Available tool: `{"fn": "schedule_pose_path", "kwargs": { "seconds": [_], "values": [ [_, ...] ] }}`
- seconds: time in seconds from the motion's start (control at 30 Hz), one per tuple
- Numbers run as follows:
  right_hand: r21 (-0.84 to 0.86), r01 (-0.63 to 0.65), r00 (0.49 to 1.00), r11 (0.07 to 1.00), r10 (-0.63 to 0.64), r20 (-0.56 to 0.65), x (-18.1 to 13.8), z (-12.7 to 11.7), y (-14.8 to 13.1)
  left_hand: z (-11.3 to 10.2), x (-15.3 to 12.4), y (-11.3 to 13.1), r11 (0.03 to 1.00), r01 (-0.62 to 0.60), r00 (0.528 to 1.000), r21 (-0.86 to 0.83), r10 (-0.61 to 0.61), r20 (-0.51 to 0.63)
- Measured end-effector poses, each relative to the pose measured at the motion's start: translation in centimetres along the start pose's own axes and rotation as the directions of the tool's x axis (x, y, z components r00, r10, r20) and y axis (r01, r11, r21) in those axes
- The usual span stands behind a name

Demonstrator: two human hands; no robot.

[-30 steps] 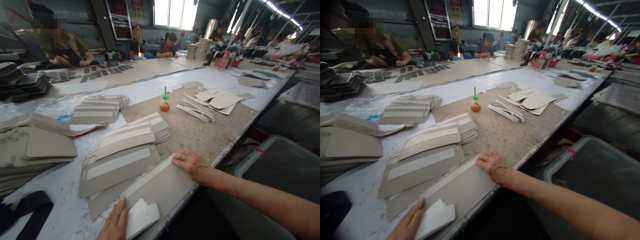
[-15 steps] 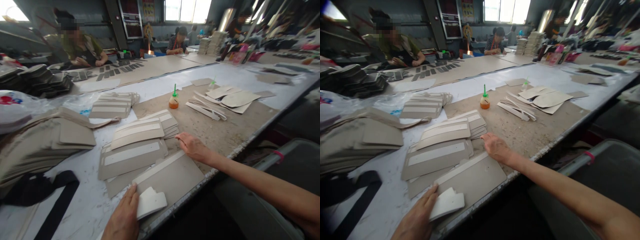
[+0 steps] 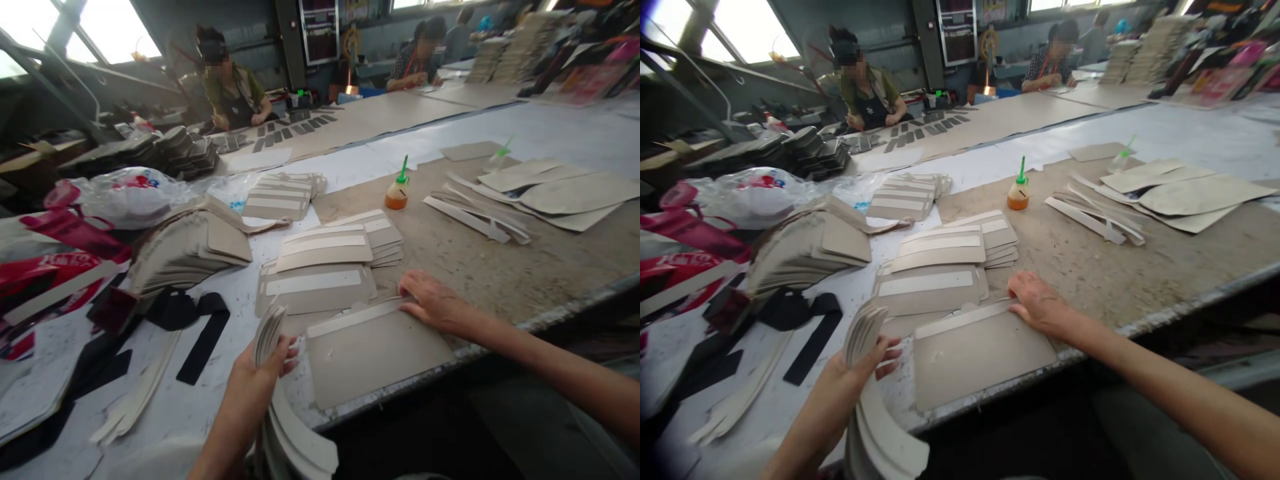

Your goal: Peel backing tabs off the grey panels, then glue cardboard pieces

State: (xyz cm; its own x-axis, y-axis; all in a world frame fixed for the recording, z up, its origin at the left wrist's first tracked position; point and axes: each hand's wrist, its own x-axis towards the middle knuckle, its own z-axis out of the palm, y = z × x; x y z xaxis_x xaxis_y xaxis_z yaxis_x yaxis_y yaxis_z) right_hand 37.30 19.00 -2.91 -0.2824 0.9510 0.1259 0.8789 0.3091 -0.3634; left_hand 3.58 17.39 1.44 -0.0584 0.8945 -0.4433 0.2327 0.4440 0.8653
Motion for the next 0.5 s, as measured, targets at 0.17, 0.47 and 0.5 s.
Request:
{"fn": "schedule_pose_path", "kwargs": {
  "seconds": [0.17, 0.47, 0.5],
  "values": [
    [0.254, -0.179, 0.979, 0.950, 0.148, 0.137, -0.4, -1.0, -0.9, 1.2, 1.0, -0.8, 0.928, 0.167, 0.986, -0.334, -0.153, 0.069],
    [0.442, -0.272, 0.962, 0.855, 0.224, 0.158, -0.5, -2.8, -3.2, 2.0, 0.8, -2.3, 0.966, 0.106, 0.992, -0.237, -0.085, 0.095],
    [0.475, -0.293, 0.956, 0.829, 0.243, 0.165, -0.5, -2.9, -3.4, 2.0, 0.7, -2.4, 0.968, 0.093, 0.994, -0.235, -0.076, 0.080]
  ]
}}
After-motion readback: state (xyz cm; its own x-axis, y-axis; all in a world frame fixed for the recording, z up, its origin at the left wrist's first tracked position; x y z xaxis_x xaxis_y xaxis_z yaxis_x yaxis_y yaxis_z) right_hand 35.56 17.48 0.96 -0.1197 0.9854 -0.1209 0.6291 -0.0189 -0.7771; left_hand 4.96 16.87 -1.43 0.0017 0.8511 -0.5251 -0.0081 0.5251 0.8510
